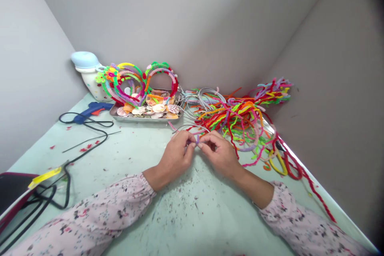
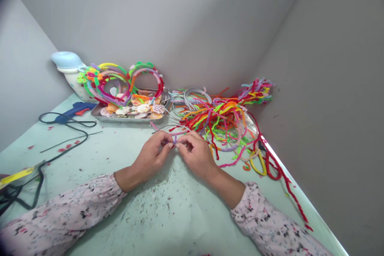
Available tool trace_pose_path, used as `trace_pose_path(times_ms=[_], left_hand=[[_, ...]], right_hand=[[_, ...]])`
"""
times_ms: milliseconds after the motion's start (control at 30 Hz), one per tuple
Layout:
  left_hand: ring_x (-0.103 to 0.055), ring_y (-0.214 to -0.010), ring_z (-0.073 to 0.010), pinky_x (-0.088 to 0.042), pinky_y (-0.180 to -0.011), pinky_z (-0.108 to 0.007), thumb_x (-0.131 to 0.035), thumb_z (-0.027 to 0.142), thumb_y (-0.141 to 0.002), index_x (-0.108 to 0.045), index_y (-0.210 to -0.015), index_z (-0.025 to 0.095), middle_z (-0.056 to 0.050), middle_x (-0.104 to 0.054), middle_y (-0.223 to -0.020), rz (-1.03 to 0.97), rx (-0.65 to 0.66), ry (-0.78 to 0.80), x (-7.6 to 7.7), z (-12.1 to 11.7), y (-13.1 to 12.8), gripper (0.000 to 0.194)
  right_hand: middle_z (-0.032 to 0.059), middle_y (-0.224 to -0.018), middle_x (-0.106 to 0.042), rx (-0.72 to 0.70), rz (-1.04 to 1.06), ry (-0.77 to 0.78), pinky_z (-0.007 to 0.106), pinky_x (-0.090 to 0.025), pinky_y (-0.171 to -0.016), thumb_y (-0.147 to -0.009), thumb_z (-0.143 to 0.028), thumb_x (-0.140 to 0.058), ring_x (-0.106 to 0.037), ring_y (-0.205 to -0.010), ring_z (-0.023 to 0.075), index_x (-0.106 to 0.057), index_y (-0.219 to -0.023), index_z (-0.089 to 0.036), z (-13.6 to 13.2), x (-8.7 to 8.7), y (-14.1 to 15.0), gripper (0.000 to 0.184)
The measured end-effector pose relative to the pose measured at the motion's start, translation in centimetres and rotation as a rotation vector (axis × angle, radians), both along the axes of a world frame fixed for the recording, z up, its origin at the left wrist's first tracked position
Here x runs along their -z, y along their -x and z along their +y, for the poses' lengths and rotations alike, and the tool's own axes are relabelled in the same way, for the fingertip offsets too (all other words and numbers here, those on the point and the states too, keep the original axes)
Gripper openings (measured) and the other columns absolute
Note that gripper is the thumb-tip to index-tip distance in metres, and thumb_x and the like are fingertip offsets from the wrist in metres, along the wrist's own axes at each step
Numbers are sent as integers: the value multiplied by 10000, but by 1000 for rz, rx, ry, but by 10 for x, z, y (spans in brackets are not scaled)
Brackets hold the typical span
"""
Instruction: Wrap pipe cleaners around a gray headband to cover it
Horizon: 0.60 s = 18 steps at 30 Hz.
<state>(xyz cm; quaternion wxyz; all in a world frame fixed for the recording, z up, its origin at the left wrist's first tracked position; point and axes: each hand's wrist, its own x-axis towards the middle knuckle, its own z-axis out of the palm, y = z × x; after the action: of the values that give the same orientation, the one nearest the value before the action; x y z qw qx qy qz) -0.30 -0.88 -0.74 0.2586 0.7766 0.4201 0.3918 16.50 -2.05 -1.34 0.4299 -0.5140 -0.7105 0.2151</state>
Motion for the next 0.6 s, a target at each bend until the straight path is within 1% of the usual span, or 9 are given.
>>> trace_pose_path(times_ms=[167, 300, 400, 600], left_hand=[[-554, -857, -188, -450, -762, -321, -517, 176, -837, -521, -920, 185, -52, -589, -906, -6, 5, -16, 0, 0, 0, 83], [-565, -822, -181, -451, -720, -305, -507, 200, -852, -526, -887, 188, -45, -596, -871, -10, -22, 10, 0, 1, 0, 42], [-571, -807, -176, -447, -698, -295, -519, 206, -845, -532, -883, 188, -43, -609, -870, -11, -41, 16, 1, 1, 1, 44], [-578, -796, -166, -444, -684, -281, -571, 209, -810, -533, -864, 187, -33, -624, -864, -32, -57, 18, 0, 1, 0, 69]], right_hand=[[11, -826, -579, -17, 8, -18, 259, -441, -608, -837, -228, -591, -540, -677, 132, -646, -869, -222, 0, -1, -1, 64], [22, -873, -591, -60, 44, -37, 259, -451, -611, -842, -225, -580, -552, -691, 132, -637, -911, -219, 1, 0, -2, 90], [23, -881, -603, -44, 76, -35, 264, -457, -626, -835, -224, -585, -551, -693, 133, -613, -935, -217, 1, 1, -2, 104], [11, -858, -599, -33, 86, -27, 266, -455, -667, -842, -218, -577, -551, -719, 136, -583, -911, -215, 0, 3, -1, 70]])
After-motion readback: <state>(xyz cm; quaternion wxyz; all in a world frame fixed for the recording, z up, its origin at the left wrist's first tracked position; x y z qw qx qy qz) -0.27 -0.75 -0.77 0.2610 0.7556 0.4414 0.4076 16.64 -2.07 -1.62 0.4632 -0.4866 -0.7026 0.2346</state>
